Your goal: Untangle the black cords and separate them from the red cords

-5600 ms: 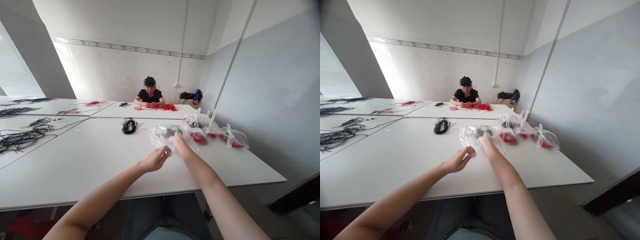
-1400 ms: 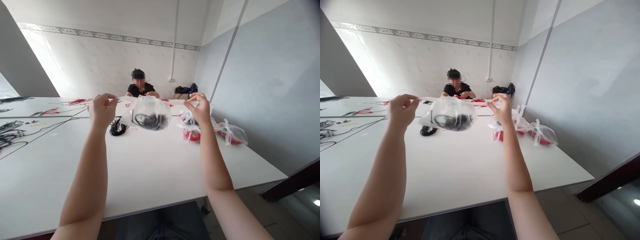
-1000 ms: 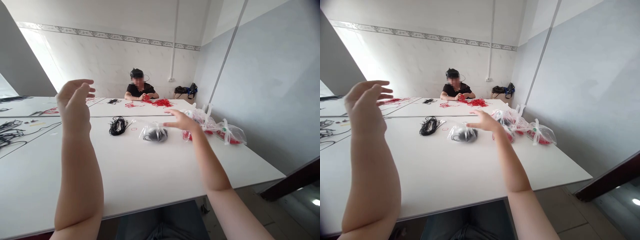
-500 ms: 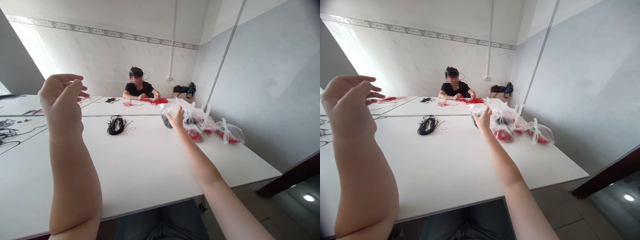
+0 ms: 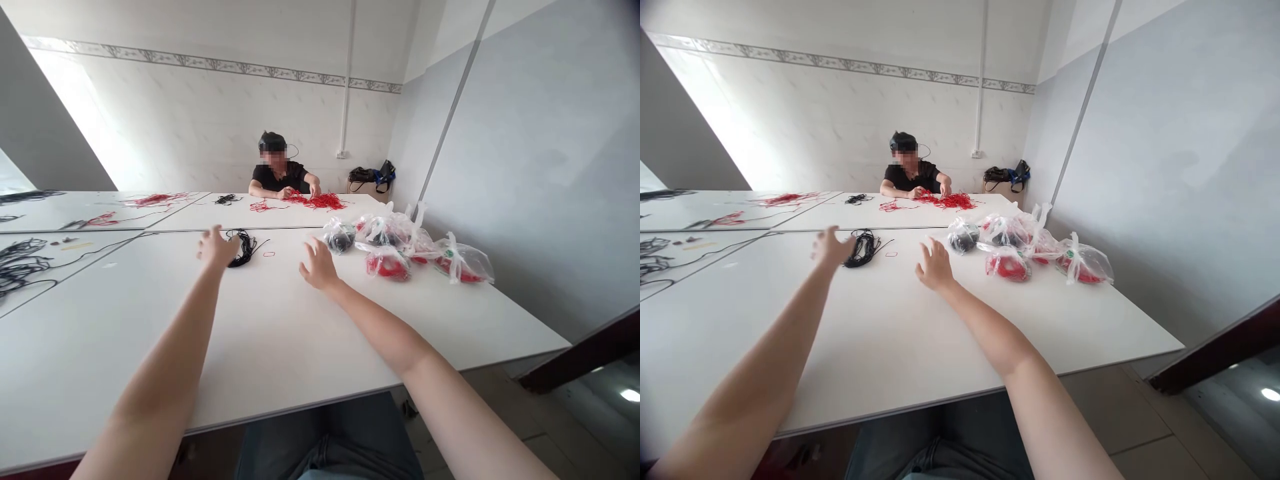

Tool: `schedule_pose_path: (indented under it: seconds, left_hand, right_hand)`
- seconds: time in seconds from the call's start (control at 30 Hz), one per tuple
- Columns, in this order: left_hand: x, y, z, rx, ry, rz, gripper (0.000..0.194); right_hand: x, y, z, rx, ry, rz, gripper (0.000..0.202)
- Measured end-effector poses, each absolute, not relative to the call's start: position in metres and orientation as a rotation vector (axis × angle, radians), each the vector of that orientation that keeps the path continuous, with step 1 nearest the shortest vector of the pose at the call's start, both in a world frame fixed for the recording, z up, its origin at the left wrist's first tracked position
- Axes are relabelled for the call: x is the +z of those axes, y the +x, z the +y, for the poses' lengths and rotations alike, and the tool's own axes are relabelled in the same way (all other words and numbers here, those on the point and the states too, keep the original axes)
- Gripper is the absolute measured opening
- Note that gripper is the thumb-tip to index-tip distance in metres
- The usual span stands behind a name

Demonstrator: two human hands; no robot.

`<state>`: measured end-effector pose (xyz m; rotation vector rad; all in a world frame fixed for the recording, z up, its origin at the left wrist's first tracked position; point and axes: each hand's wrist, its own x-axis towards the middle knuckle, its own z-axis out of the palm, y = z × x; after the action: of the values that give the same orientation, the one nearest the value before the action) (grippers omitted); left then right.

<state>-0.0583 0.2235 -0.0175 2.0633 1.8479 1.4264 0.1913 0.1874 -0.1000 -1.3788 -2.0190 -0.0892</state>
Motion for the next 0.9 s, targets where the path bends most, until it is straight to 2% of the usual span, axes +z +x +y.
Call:
schedule_pose_path:
  seconds: [0.13, 0.33, 0.53, 0.63, 0.73, 0.8, 0.9]
  left_hand:
    - [-0.08, -0.055, 0.234, 0.878, 1.95, 2.17, 0.046]
    - [-0.099, -0.023, 0.218, 0.435, 2.093, 2.178, 0.056]
    - [-0.109, 0.04, 0.149, 0.334, 2.486, 1.738, 0.047]
    - [-0.106, 0.046, 0.125, 0.346, 2.534, 1.531, 0.059]
    - [-0.103, 0.035, 0.118, 0.379, 2.515, 1.348, 0.072]
    - [-0.103, 0.025, 0.119, 0.401, 2.486, 1.254, 0.072]
    - [-0.104, 0.016, 0.122, 0.441, 2.45, 1.17, 0.066]
  right_hand:
    - [-0.135, 0.187, 0.193, 0.034, -1.413, -2.084, 0.05]
    - [-0.142, 0.191, 0.197, 0.125, -1.414, -2.006, 0.04]
    - [-0.14, 0.199, 0.187, 0.281, -1.193, -2.049, 0.03]
    - [-0.14, 0.215, 0.171, 0.375, -1.03, -2.135, 0.027]
    - [-0.141, 0.238, 0.148, 0.402, -0.944, -2.173, 0.036]
    - [-0.143, 0.253, 0.133, 0.394, -0.922, -2.198, 0.043]
    - [-0.144, 0.269, 0.117, 0.365, -0.914, -2.25, 0.038]
